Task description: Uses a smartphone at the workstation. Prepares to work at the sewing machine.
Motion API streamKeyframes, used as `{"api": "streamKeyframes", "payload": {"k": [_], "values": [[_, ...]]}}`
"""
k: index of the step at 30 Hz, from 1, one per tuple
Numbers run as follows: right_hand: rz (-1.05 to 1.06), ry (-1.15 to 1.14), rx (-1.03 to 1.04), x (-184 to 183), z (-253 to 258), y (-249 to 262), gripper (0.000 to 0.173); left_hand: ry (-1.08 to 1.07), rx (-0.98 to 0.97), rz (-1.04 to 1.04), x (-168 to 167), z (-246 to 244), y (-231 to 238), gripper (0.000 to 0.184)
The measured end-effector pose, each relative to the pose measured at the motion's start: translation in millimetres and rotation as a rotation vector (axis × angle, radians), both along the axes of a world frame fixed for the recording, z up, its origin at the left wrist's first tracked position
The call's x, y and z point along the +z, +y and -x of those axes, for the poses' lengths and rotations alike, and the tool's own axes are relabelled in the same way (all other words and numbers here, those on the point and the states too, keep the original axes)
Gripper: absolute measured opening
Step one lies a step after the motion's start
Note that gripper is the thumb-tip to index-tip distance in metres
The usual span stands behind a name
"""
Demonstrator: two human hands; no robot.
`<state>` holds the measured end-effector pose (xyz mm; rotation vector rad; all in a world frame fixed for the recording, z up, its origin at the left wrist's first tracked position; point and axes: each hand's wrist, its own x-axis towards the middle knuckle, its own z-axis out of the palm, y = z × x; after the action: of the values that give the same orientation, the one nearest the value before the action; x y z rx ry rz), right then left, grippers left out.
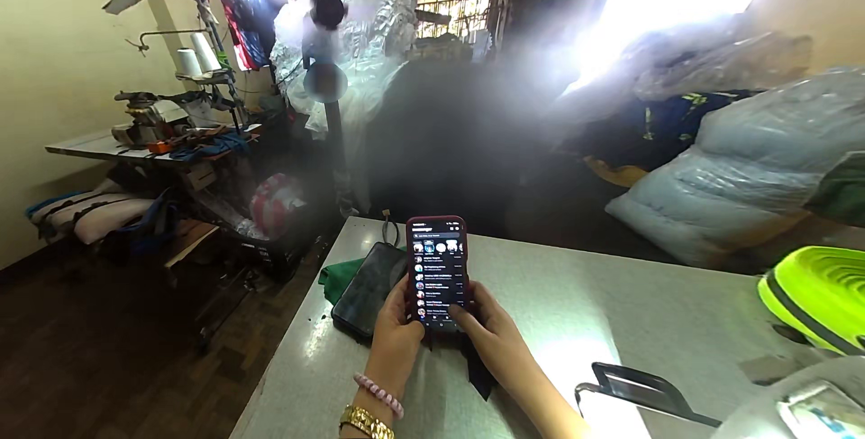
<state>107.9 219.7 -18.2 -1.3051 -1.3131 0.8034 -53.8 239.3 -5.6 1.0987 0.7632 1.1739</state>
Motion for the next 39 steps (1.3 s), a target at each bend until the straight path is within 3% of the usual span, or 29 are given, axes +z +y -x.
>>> {"api": "streamKeyframes", "payload": {"k": [5,10,13,20,39], "values": [[0.026,0.025,0.052,1.7,-2.8,-3.0,0.051,-0.002,0.001,-0.002,-0.5,0.2,-0.1,0.07],[0.085,-0.097,0.072,3.0,-1.4,-5.8,0.086,0.004,0.005,-0.02,-1.0,-0.2,-0.1,0.072],[0.096,-0.171,0.033,3.9,1.7,-5.7,0.094,-0.009,0.006,-0.01,0.0,-0.2,-0.9,0.071],[0.06,-0.026,0.114,2.8,-5.4,-6.4,0.079,0.001,-0.001,-0.014,-2.0,0.9,0.1,0.071],[0.041,-0.015,0.134,1.9,-7.9,-5.8,0.071,-0.026,-0.004,0.0,-1.6,0.5,0.2,0.073]]}}
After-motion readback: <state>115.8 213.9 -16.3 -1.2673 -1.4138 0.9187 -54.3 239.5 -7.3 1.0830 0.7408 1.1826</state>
